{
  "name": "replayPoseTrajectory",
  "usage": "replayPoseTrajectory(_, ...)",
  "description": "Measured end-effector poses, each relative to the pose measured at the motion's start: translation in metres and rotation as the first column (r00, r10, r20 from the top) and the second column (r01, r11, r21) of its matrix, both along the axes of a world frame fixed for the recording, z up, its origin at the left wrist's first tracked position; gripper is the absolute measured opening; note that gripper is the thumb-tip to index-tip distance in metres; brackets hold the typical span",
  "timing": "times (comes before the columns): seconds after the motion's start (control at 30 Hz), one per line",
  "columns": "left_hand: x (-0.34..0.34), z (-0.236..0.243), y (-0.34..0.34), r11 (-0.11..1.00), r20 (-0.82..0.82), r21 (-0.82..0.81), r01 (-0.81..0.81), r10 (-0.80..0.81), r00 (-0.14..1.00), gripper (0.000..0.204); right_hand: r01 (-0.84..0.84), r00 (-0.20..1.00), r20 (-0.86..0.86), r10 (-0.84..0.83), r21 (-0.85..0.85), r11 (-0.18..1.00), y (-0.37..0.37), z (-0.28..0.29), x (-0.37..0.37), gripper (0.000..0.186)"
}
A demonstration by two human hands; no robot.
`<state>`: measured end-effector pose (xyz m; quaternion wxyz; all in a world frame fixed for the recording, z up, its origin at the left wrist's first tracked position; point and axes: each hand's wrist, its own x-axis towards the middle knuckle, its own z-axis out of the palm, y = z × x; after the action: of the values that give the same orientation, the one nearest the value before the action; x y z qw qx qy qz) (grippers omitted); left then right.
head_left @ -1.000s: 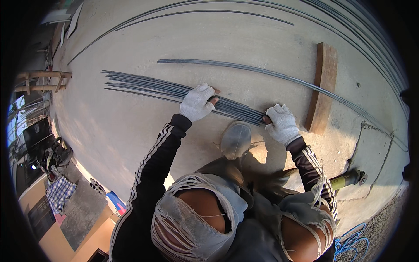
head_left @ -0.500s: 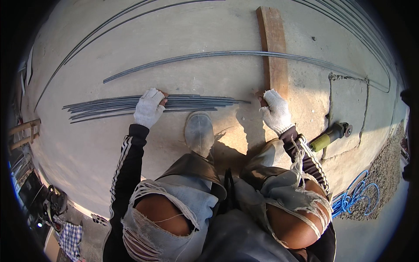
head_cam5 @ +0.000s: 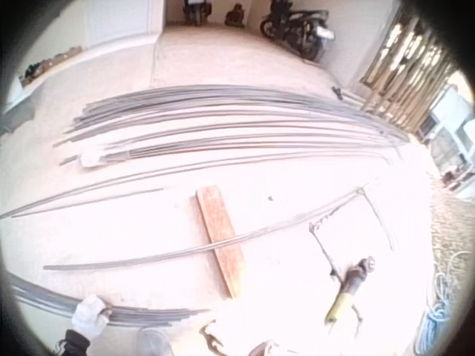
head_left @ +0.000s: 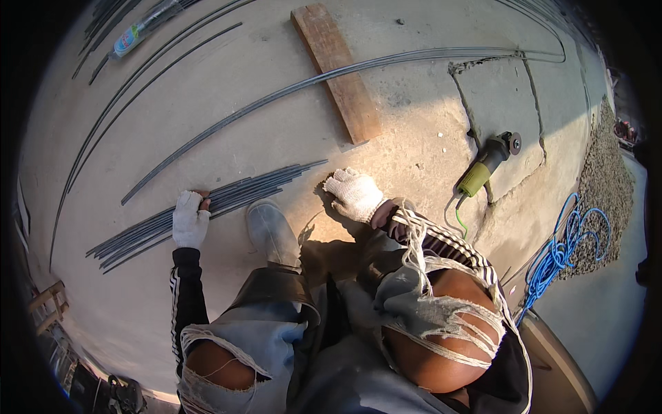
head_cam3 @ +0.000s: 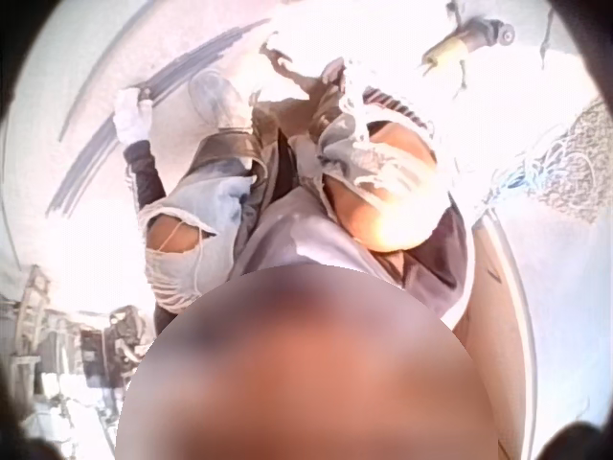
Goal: The person aligns several long metal rods on a concrete floor, then uses an angle grinder to cut them into shorter pieces. The cut pieces are gathered and stacked on the floor.
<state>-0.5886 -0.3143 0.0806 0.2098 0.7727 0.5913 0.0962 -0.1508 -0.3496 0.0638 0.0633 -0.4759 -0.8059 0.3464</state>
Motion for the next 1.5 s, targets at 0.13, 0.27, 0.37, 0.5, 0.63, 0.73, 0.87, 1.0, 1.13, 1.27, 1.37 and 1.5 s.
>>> replayPoseTrajectory(0.13, -0.003, -0.001, 0.000, 1.000, 0.012, -0.018, -0.015, 0.015, 1.000, 0.012, 0.040, 0.999, 0.023, -0.039, -0.042, 0.998, 0.000, 0.003, -0.004, 0.038)
replayPoseTrajectory(0.27, -0.009, 0.001, 0.002, 0.998, -0.017, -0.068, -0.019, 0.018, 1.000, 0.016, 0.151, 0.985, -0.051, -0.166, -0.222, 0.963, 0.002, 0.012, -0.003, 0.028)
replayPoseTrajectory(0.37, -0.009, 0.006, 0.002, 0.999, -0.077, -0.029, 0.036, -0.038, 0.996, 0.015, 0.220, 0.876, -0.235, -0.421, -0.582, 0.783, 0.008, 0.020, 0.001, 0.014)
replayPoseTrajectory(0.5, -0.007, 0.030, 0.002, 0.990, -0.190, -0.062, 0.131, -0.140, 0.972, 0.035, 0.093, 0.736, -0.356, -0.576, -0.790, 0.607, 0.033, 0.038, -0.007, 0.012)
replayPoseTrajectory(0.63, 0.031, 0.040, 0.008, 0.957, -0.073, 0.139, 0.256, -0.248, 0.966, 0.033, 0.073, 0.670, -0.358, -0.651, -0.840, 0.538, 0.075, 0.066, -0.025, 0.016)
replayPoseTrajectory(0.73, 0.088, 0.036, 0.008, 0.882, -0.029, 0.193, 0.431, -0.434, 0.901, 0.046, 0.058, 0.904, -0.298, -0.307, -0.626, 0.778, 0.119, 0.086, -0.036, 0.030)
replayPoseTrajectory(0.87, 0.187, 0.032, 0.002, 0.815, 0.183, 0.183, 0.550, -0.578, 0.795, 0.020, -0.160, 0.980, -0.183, 0.083, -0.461, 0.873, 0.144, 0.094, -0.066, 0.035)
replayPoseTrajectory(1.0, 0.245, 0.034, -0.014, 0.680, 0.136, 0.423, 0.600, -0.702, 0.700, 0.019, -0.226, 0.961, -0.032, 0.276, -0.667, 0.710, 0.138, 0.079, -0.085, 0.043)
replayPoseTrajectory(1.13, 0.242, 0.034, -0.030, 0.663, 0.211, 0.375, 0.648, -0.741, 0.637, 0.026, -0.140, 0.978, -0.053, 0.200, -0.882, 0.451, 0.125, 0.054, -0.079, 0.050)
replayPoseTrajectory(1.27, 0.207, 0.043, -0.022, 0.746, 0.400, 0.296, 0.597, -0.664, 0.632, 0.034, -0.207, 0.975, -0.148, 0.167, -0.879, 0.431, 0.115, 0.034, -0.070, 0.049)
replayPoseTrajectory(1.37, 0.143, 0.046, -0.003, 0.967, 0.559, 0.105, 0.232, -0.250, 0.791, 0.031, -0.383, 0.909, -0.061, 0.413, -0.515, 0.766, 0.115, 0.031, -0.067, 0.037)
replayPoseTrajectory(1.5, 0.023, 0.033, 0.026, 0.490, 0.800, -0.273, -0.828, 0.593, 0.087, 0.032, -0.299, 0.934, 0.063, 0.352, -0.406, 0.864, 0.119, 0.032, -0.072, 0.022)
